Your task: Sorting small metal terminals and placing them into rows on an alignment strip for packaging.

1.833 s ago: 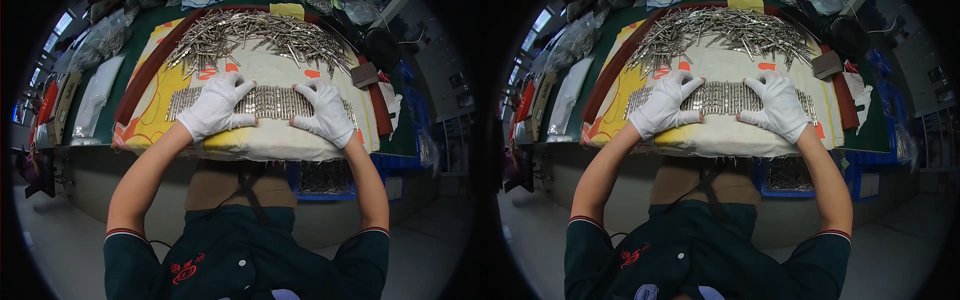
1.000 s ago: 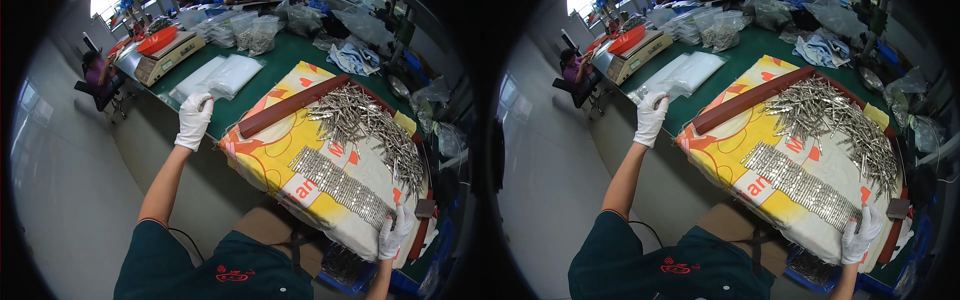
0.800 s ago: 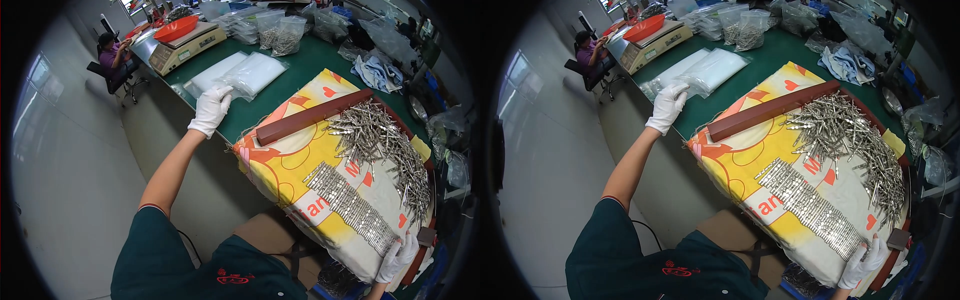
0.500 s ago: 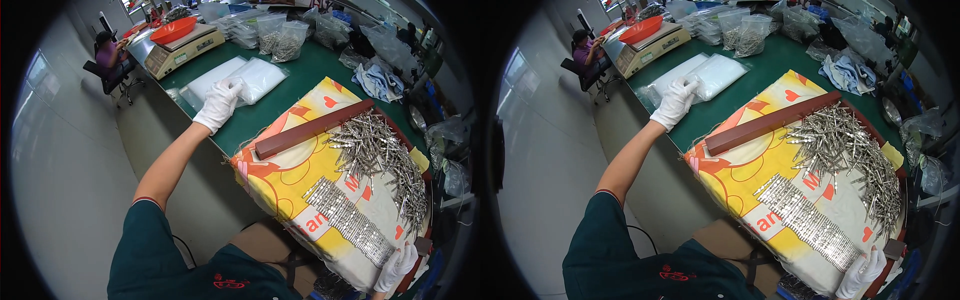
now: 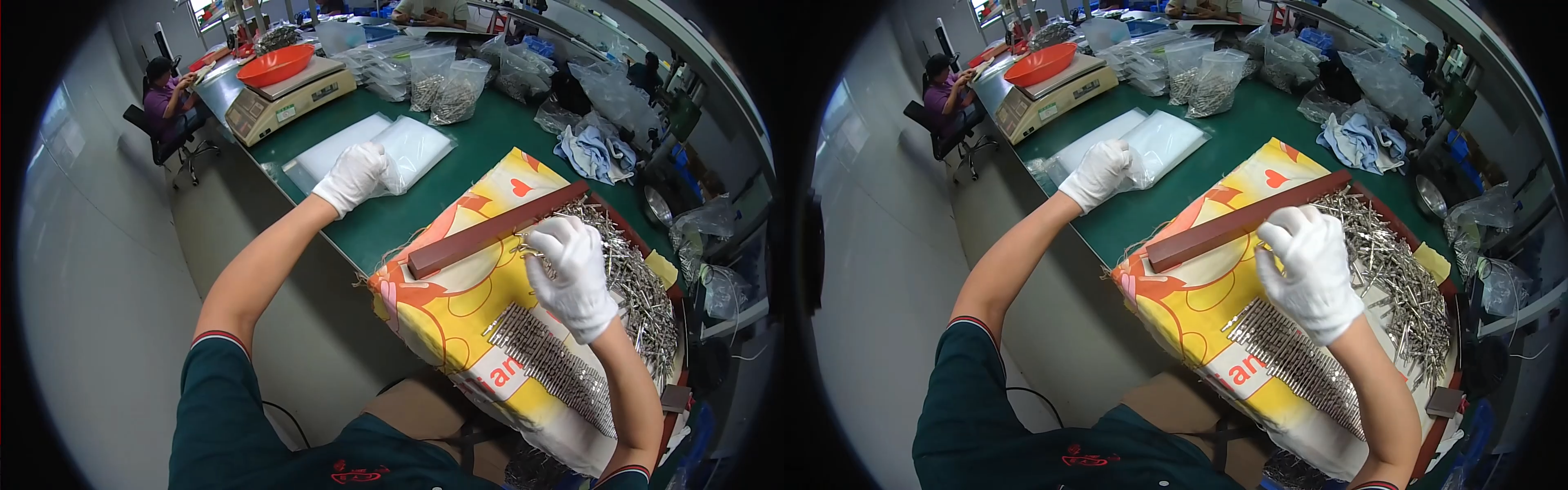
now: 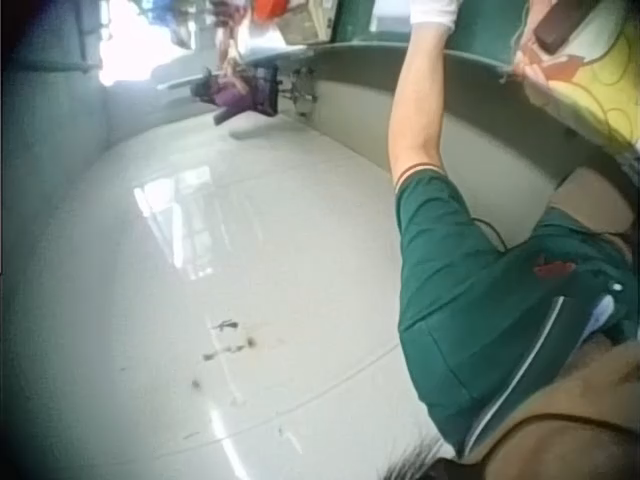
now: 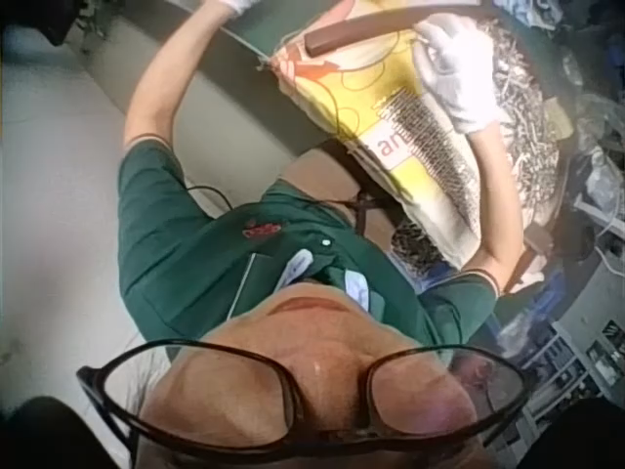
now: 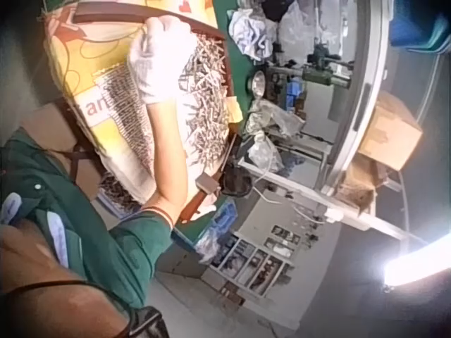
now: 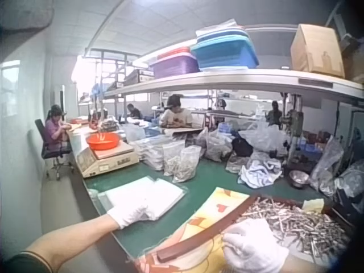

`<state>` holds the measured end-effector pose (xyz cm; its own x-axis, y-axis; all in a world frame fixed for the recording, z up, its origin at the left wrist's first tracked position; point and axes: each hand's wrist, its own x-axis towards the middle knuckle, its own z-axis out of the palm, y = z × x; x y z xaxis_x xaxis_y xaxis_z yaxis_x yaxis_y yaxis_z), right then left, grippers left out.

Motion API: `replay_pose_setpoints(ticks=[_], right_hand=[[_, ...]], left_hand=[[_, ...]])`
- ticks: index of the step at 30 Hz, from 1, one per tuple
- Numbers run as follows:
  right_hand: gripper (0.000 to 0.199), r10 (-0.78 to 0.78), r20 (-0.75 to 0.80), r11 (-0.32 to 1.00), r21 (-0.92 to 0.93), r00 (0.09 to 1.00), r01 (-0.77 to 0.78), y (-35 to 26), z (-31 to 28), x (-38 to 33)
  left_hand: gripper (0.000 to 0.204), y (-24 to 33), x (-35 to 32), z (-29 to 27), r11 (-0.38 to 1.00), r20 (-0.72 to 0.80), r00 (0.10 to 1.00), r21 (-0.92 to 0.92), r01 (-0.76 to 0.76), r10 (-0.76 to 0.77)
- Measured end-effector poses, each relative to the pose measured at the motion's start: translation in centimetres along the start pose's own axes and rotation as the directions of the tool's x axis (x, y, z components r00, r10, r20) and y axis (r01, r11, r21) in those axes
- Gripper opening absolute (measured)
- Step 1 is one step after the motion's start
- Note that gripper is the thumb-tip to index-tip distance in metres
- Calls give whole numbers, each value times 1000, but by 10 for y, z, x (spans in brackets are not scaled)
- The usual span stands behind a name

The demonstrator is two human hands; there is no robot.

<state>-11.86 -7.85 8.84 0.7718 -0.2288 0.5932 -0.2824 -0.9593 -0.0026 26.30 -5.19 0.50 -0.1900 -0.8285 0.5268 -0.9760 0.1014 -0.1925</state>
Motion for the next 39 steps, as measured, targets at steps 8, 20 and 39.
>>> replay_pose_setpoints(ticks=[8, 20, 39], right_hand=[[17, 2, 258, 1000, 1, 966, -2, -18, 102, 93], [35, 167, 623, 980, -191, 764, -58, -18, 142, 130], [73, 317, 184, 770, 524, 930, -365, -42, 99, 100]], left_hand=[[15, -3, 24, -49, 966, 320, 946, -259, 30, 56], [9, -5, 23, -101, 926, -71, 997, -372, -63, 39], [22, 34, 54, -162, 223, -130, 718, -974, 36, -683]])
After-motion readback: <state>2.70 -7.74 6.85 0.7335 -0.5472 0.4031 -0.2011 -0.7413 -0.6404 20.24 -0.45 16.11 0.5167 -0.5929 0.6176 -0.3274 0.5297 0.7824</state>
